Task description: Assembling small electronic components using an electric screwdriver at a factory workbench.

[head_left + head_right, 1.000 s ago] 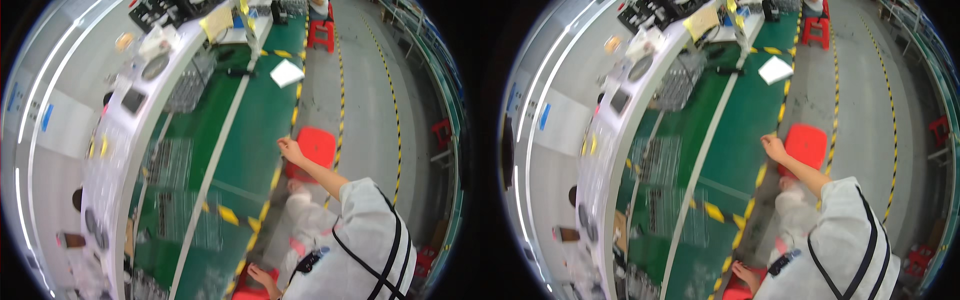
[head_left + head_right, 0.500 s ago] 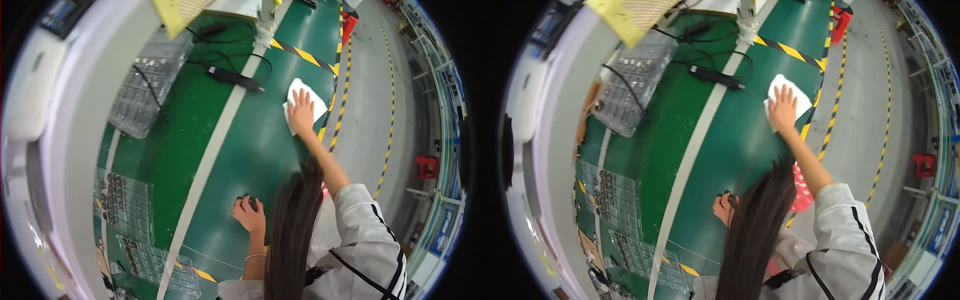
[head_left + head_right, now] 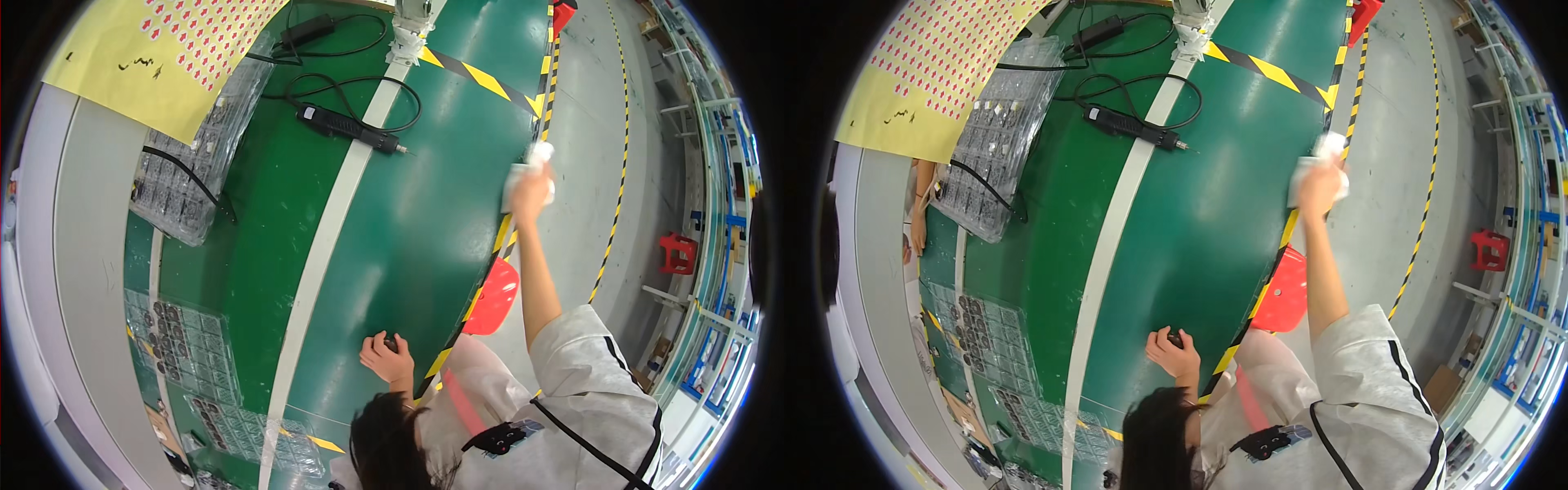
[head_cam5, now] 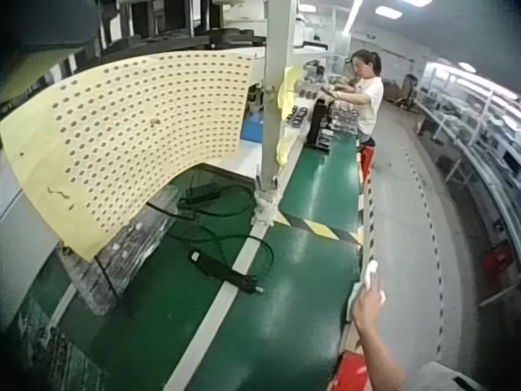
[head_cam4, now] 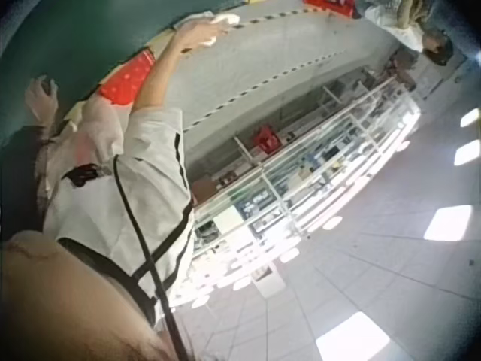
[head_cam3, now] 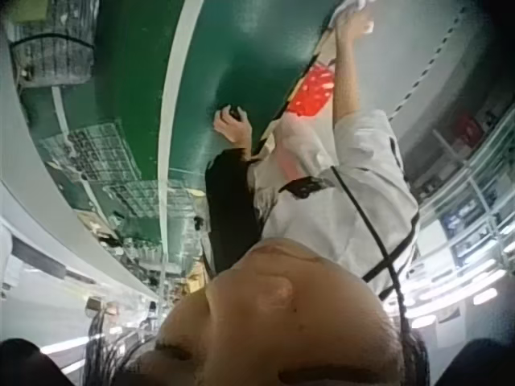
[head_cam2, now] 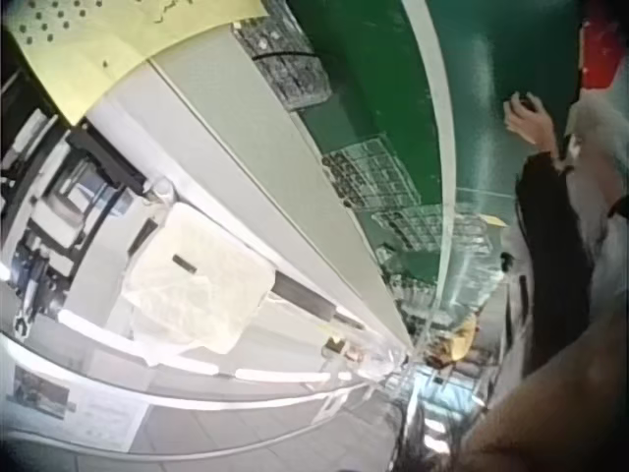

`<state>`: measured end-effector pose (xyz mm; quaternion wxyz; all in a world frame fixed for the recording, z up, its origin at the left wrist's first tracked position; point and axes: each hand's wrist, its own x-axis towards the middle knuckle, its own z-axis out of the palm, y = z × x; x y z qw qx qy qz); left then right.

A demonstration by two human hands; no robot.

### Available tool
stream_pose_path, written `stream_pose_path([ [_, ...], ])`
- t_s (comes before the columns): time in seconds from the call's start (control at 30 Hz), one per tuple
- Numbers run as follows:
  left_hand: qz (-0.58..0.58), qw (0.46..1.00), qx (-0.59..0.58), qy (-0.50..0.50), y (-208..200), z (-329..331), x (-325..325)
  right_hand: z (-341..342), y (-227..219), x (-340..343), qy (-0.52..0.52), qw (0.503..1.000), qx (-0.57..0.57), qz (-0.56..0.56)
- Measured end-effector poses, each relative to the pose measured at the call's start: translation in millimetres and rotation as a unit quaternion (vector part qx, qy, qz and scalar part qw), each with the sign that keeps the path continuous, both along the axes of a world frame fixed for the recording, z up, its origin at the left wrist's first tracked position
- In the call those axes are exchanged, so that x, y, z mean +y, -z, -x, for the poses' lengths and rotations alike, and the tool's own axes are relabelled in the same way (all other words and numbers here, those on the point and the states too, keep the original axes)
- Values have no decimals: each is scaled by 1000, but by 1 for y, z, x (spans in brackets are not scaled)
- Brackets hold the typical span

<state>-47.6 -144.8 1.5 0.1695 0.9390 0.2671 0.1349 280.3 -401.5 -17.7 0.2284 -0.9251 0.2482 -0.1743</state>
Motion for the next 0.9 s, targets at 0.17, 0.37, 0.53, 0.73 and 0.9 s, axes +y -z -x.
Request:
stream_pose_path([
  [0.17,27,999,-3,19,-10,-7,-1,38,-53,2,31,969,-166,-181],
  [0.37,-72,986,-18,147,67,57,38,99,-51,137,-712,692,104,63],
  [0.53,-44,998,-16,29,31,6,-4,-50,-9,6,-159,977,53,136],
  [0.73,-48,998,-27,22,12,0,-2,-72,-44,62,-204,960,-191,10],
  [0.9,-15,1000,20,10,7,8,3,-69,-24,154,-524,839,54,137],
])
